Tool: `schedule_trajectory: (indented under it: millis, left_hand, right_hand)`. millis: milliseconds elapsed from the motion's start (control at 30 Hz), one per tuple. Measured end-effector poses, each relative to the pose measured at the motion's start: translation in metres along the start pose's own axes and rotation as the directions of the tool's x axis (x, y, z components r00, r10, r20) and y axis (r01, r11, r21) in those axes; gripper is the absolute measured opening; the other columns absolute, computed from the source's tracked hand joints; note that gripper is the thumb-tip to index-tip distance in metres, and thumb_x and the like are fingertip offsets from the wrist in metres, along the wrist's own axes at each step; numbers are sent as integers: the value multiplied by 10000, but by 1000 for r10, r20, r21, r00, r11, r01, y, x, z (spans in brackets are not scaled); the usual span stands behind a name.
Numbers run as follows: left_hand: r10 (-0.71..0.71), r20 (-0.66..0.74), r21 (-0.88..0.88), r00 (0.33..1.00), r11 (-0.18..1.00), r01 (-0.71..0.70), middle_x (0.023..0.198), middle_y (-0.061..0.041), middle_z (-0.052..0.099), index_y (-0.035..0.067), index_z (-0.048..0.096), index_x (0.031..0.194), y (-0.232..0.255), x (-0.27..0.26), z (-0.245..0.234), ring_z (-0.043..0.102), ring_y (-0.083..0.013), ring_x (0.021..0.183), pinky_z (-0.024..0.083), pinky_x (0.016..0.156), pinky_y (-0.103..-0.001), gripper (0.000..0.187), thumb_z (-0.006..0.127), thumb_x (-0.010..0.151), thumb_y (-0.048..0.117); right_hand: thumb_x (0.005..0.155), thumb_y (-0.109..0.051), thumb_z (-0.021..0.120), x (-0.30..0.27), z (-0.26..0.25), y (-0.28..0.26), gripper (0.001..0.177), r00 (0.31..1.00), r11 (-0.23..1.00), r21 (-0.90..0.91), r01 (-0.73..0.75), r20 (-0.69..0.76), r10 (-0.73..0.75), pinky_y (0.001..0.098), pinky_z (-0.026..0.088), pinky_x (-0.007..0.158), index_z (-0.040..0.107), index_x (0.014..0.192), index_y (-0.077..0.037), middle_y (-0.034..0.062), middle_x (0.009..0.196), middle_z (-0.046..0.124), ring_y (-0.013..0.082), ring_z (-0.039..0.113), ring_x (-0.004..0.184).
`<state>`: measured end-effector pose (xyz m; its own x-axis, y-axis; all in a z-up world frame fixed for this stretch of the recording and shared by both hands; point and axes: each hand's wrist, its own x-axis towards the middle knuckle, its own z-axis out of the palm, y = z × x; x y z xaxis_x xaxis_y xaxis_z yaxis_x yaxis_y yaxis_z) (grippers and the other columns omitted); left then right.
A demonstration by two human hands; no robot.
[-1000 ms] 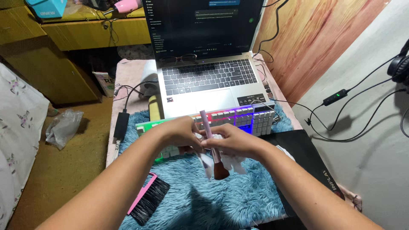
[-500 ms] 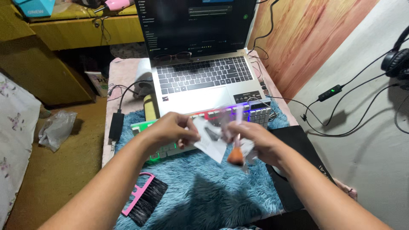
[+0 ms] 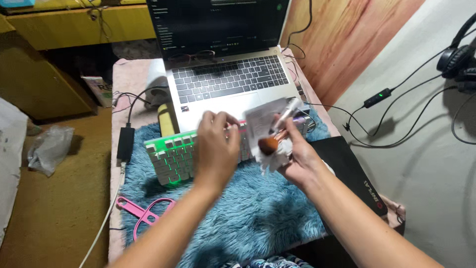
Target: The person cleans a desk area by wiping a laptop, keyboard, and mouse with a cloth and a brush. They also handle a pair of glasses and a small pouch, wiping them before placing them back on the desk.
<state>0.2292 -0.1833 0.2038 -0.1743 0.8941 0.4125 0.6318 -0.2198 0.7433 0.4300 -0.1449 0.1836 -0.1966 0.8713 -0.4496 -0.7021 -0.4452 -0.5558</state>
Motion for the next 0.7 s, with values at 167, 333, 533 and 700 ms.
schedule_trajectory:
  millis: [167, 333, 533, 700]
  left_hand:
    - [-87, 125, -462, 988, 876, 136, 1043, -143, 613, 58, 603, 1120, 32, -47, 21, 649, -274, 952, 536, 829, -382, 448, 819, 801, 285]
    - [-58, 292, -453, 955, 871, 191, 989, -120, 748, 62, 639, 1034, 17, -30, 62, 748, -238, 932, 579, 837, -383, 354, 773, 751, 228]
    - [-169, 235, 51, 957, 985, 162, 989, -197, 732, 17, 668, 1022, -60, 25, 55, 716, -347, 937, 566, 836, -429, 200, 618, 971, 204]
    - [-157, -204, 167, 966, 967, 193, 1175, -224, 528, 124, 742, 1162, -100, 85, 43, 582, -404, 1059, 489, 943, -478, 273, 717, 891, 107]
  right_hand:
    - [951, -495, 512, 8, -7, 9, 378, 993, 995, -1, 102, -62, -102, 440, 601, 838, 694, 1186, -261, -6, 930, 700, 180, 690, 905]
    - [1019, -475, 498, 7, -22, 9, 368, 999, 999, 37, 40, -4, -40, 413, 592, 809, 694, 1220, -237, -44, 926, 676, 150, 677, 870]
    - [1068, -475, 558, 29, -82, -85, 382, 979, 935, -302, 188, -12, -201, 293, 460, 656, 695, 1264, -177, -74, 864, 587, 86, 537, 718]
    - [1068, -443, 462, 35, -120, -120, 370, 973, 948, -245, 203, -59, -224, 300, 448, 610, 647, 1158, -135, -77, 803, 516, 92, 471, 644]
